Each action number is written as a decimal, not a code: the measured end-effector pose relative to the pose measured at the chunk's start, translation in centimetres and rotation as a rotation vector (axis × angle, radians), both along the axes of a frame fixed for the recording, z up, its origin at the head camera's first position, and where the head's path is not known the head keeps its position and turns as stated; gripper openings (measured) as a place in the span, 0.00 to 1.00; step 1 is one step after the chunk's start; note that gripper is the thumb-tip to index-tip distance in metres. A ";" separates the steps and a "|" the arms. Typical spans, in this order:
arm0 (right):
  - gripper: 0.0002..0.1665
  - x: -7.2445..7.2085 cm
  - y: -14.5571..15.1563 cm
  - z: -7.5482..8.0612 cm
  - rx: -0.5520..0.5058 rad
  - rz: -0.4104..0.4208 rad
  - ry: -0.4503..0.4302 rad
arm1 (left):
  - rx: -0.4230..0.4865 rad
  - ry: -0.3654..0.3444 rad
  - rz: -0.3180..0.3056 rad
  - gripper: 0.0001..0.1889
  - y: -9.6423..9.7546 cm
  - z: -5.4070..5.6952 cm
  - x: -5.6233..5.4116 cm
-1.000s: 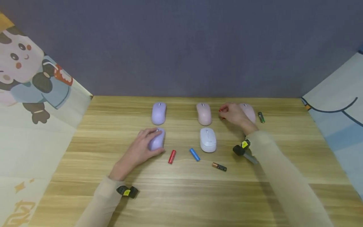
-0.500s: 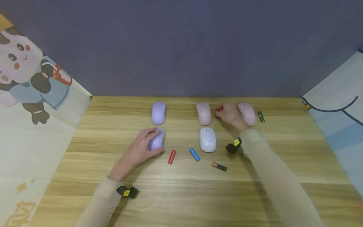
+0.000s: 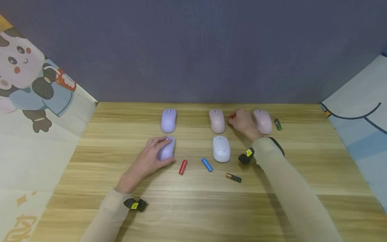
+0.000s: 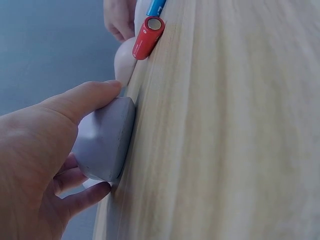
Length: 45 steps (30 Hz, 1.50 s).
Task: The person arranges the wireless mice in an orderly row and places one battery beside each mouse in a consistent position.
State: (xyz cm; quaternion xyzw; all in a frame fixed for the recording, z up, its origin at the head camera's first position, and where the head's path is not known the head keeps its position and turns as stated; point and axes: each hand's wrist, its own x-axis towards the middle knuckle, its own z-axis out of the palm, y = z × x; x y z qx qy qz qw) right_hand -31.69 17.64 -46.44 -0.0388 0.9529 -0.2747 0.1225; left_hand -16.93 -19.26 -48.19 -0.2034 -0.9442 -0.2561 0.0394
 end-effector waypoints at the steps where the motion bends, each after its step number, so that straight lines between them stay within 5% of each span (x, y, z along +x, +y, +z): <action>1: 0.23 0.0 -0.1 0.1 0.006 0.001 -0.002 | 0.001 0.007 -0.002 0.40 0.0 0.0 0.0; 45: 0.28 0.9 0.2 0.2 -0.016 0.049 0.034 | -0.008 -0.001 0.005 0.39 0.1 0.4 0.2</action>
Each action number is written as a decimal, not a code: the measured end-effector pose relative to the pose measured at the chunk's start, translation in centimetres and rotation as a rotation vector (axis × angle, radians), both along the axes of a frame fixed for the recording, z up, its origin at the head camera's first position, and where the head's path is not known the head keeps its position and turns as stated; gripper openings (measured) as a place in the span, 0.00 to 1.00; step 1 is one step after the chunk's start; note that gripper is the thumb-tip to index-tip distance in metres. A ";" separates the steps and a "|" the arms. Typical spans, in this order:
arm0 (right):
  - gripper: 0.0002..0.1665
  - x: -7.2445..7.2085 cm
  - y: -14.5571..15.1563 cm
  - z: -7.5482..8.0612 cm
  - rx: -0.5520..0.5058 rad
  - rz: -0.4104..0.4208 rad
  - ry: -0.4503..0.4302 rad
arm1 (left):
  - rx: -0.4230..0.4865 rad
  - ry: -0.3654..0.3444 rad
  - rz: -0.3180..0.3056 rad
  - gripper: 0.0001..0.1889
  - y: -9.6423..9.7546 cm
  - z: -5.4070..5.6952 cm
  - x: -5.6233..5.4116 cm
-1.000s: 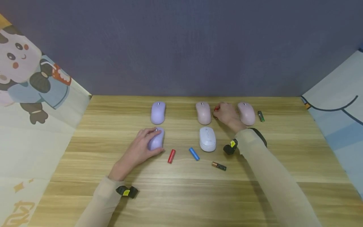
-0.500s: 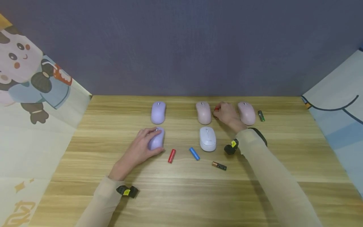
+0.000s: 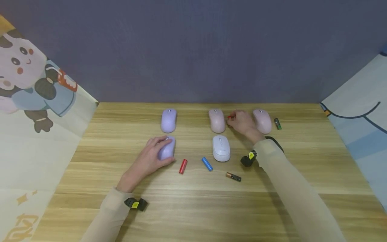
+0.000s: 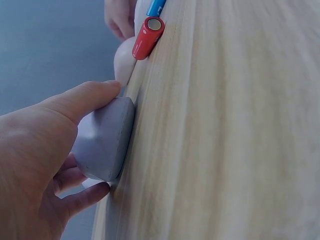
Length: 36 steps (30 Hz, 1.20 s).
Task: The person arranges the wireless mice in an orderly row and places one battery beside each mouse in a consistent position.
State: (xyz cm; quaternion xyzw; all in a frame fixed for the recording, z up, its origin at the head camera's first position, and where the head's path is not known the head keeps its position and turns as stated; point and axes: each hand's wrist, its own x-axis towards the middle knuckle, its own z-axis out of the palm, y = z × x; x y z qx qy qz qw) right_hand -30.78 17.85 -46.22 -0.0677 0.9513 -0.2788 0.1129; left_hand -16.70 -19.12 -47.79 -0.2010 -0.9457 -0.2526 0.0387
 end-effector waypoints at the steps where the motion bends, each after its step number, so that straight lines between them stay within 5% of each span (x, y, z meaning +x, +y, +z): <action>1: 0.29 0.1 0.1 0.0 0.001 0.003 -0.004 | -0.001 0.001 0.000 0.39 0.0 0.0 0.0; 27: 0.32 4.2 2.1 -0.3 -0.074 0.057 0.044 | 0.022 0.012 -0.007 0.39 0.0 -0.1 0.1; 36: 0.16 5.9 2.8 -0.2 -0.073 0.093 0.078 | 0.019 0.017 -0.006 0.39 0.0 0.0 0.2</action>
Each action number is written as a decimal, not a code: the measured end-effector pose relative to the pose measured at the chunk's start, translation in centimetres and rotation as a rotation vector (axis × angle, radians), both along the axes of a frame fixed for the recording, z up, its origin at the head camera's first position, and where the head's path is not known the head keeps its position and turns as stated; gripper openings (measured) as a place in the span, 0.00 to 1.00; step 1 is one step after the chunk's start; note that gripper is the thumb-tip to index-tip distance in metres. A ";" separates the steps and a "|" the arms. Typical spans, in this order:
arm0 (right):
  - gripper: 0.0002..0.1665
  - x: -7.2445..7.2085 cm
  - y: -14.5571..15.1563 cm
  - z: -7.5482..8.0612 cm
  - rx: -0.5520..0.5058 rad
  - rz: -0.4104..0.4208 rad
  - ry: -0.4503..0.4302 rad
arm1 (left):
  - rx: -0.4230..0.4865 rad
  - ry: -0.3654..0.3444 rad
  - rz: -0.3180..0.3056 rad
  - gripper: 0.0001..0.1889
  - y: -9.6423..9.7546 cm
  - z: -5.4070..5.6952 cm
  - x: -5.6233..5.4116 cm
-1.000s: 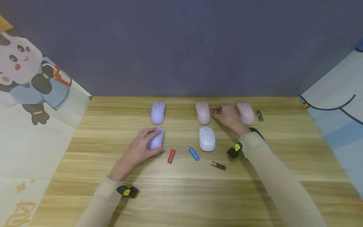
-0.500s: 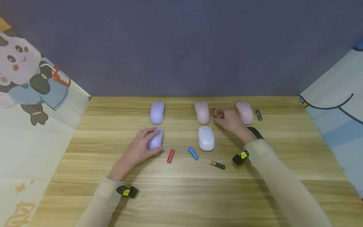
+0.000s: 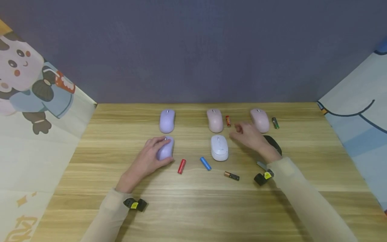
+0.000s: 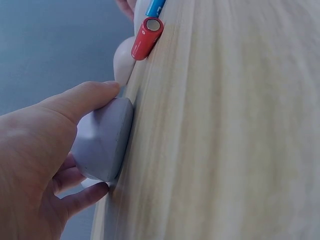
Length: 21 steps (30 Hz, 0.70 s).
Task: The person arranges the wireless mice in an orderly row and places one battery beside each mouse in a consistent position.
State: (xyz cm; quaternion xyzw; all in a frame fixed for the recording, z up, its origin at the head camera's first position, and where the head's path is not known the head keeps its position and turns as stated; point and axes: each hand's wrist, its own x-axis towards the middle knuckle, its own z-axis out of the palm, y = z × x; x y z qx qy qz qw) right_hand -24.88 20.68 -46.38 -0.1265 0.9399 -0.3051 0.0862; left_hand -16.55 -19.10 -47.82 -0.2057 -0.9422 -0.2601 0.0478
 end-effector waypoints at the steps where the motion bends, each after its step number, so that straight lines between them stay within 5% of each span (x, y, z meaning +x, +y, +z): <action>1: 0.16 0.2 0.1 0.0 -0.008 0.005 0.004 | 0.002 -0.002 0.001 0.39 0.0 0.0 0.0; 9: 0.32 2.1 1.5 0.1 -0.068 0.009 0.025 | -0.003 -0.015 0.006 0.40 0.1 0.1 0.1; 21: 0.27 4.7 3.7 1.0 -0.064 -0.018 0.180 | -0.017 -0.023 0.012 0.41 0.0 -0.1 0.2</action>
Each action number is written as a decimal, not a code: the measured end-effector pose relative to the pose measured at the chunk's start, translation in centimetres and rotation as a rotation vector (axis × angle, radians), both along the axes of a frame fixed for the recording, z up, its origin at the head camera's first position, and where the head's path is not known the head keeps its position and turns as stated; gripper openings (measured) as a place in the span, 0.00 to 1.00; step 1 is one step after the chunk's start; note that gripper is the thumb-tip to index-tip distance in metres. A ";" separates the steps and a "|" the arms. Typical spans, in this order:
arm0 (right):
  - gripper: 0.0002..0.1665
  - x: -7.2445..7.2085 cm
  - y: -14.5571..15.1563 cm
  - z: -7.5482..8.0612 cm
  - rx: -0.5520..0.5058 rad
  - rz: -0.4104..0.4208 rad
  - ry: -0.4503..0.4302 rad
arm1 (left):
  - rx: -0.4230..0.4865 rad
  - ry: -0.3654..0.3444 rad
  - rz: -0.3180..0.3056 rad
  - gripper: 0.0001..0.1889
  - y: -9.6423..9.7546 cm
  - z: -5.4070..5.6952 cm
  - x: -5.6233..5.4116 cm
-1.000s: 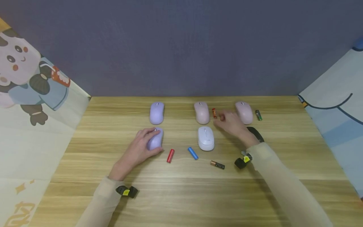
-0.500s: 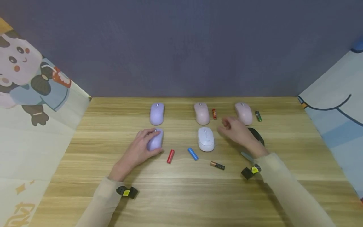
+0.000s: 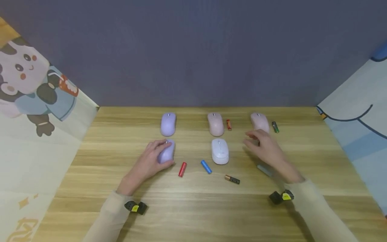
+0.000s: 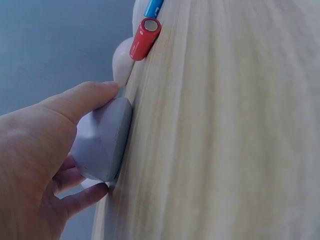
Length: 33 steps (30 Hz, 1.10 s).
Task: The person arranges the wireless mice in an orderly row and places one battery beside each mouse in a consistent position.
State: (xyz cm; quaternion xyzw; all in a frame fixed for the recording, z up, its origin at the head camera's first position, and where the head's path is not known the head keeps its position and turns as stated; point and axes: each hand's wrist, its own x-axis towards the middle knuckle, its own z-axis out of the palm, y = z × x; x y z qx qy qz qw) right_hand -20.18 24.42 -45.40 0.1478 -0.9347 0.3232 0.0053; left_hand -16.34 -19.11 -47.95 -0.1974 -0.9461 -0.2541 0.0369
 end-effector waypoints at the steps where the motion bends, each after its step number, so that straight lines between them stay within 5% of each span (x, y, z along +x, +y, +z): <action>1: 0.26 0.1 0.2 0.0 -0.002 0.000 0.025 | -0.004 -0.001 0.000 0.41 0.0 0.1 0.0; 9: 0.21 1.5 2.0 -1.0 -0.019 -0.016 0.130 | -0.082 -0.015 0.003 0.40 -0.2 0.6 0.3; 33: 0.20 4.8 6.2 -2.9 -0.045 -0.032 0.268 | -0.212 0.168 -0.103 0.38 0.2 0.5 0.5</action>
